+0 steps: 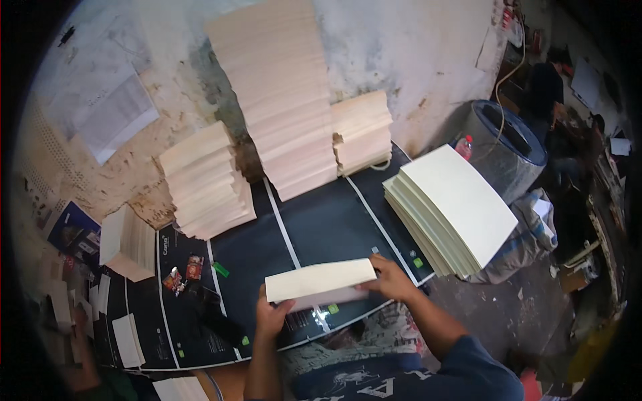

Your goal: The person flips through sheets in a stack of paper by hand to separate them, aligns the edges of the stack by tapping it on the table, and moves the stacks between different piles on the work surface.

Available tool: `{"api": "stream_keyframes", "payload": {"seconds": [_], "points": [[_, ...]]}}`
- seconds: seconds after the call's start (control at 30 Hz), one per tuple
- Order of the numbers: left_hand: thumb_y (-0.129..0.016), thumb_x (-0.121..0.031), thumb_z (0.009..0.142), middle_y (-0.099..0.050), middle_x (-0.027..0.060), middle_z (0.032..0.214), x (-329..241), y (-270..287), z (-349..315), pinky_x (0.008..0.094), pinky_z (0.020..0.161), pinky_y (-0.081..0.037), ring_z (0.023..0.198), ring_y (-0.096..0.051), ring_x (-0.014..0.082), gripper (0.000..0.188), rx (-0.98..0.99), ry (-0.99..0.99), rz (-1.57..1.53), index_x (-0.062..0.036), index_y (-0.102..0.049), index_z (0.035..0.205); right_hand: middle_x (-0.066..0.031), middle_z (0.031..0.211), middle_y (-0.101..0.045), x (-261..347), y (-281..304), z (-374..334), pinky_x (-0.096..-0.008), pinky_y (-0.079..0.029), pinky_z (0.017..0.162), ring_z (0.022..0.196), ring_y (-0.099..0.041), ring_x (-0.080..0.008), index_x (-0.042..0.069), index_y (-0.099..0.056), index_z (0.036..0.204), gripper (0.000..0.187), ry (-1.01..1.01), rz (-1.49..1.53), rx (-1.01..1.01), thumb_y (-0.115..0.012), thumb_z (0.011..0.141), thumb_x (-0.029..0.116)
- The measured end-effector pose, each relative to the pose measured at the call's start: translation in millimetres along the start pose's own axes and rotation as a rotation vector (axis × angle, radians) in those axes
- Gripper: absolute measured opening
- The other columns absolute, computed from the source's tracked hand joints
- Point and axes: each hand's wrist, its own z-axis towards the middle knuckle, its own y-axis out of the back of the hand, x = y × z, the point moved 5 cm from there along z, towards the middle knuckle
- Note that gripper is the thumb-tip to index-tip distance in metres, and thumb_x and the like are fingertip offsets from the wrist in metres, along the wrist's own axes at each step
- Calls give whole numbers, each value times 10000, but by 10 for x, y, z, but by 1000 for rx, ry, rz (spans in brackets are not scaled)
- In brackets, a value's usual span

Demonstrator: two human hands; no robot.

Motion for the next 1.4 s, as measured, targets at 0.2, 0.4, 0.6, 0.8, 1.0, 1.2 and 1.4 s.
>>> {"api": "stream_keyframes", "payload": {"seconds": [0.2,0.4,0.6,0.8,1.0,1.2,1.4], "points": [[-747,-150,833,-671,100,1027,-498,-116,-189,307,855,-496,937,-624,151,365,270,83,16,17,-605,1125,-242,1394,-458,-89,44,-312,-396,-370,1077,1272,-483,-308,-43,-342,1419,1039,-165,103,465,-897,632,345],[-788,-236,794,-685,113,1008,-644,-459,76,303,830,-499,914,-639,164,489,622,188,333,33,-618,1165,-287,1320,-506,65,-449,-282,-389,-428,1011,1210,-533,-361,-37,-346,1407,1003,-111,-173,459,-816,675,462],[-786,-213,801,-678,103,1040,-380,-669,432,316,858,-496,948,-635,179,473,846,278,354,23,-614,1172,-253,1149,-613,-216,-505,-360,-392,-472,919,1050,-625,-347,-28,-488,1279,729,-272,-123,429,-757,755,404],[-762,-211,817,-659,163,1126,-817,-504,745,350,918,-480,1037,-630,251,438,165,-198,369,24,-617,1156,-123,1091,-634,130,501,-385,-347,-487,880,1001,-609,-219,17,-549,1250,550,-502,-53,-93,-747,756,157],[-689,-128,821,-643,192,1076,106,37,103,403,884,-473,989,-622,347,294,-256,-166,605,22,-637,1069,-137,969,-636,1099,2232,925,-357,-568,735,828,-667,-238,-69,-542,1141,360,94,562,-624,-601,832,106],[-659,-137,799,-616,190,1140,395,-173,6,478,926,-425,1077,-572,379,251,-136,-268,890,-16,-666,1019,-165,974,-606,687,3043,3087,-403,-504,720,824,-608,-288,-103,-577,1029,371,188,923,-1076,-697,746,104],[-647,-77,755,-609,182,1145,403,-180,-30,481,955,-392,1112,-547,369,199,-165,-252,940,-44,-688,946,-234,1207,-544,-238,2640,3875,-425,-494,885,1055,-578,-348,-140,-442,1243,592,-58,838,-1117,-653,752,117]]}}
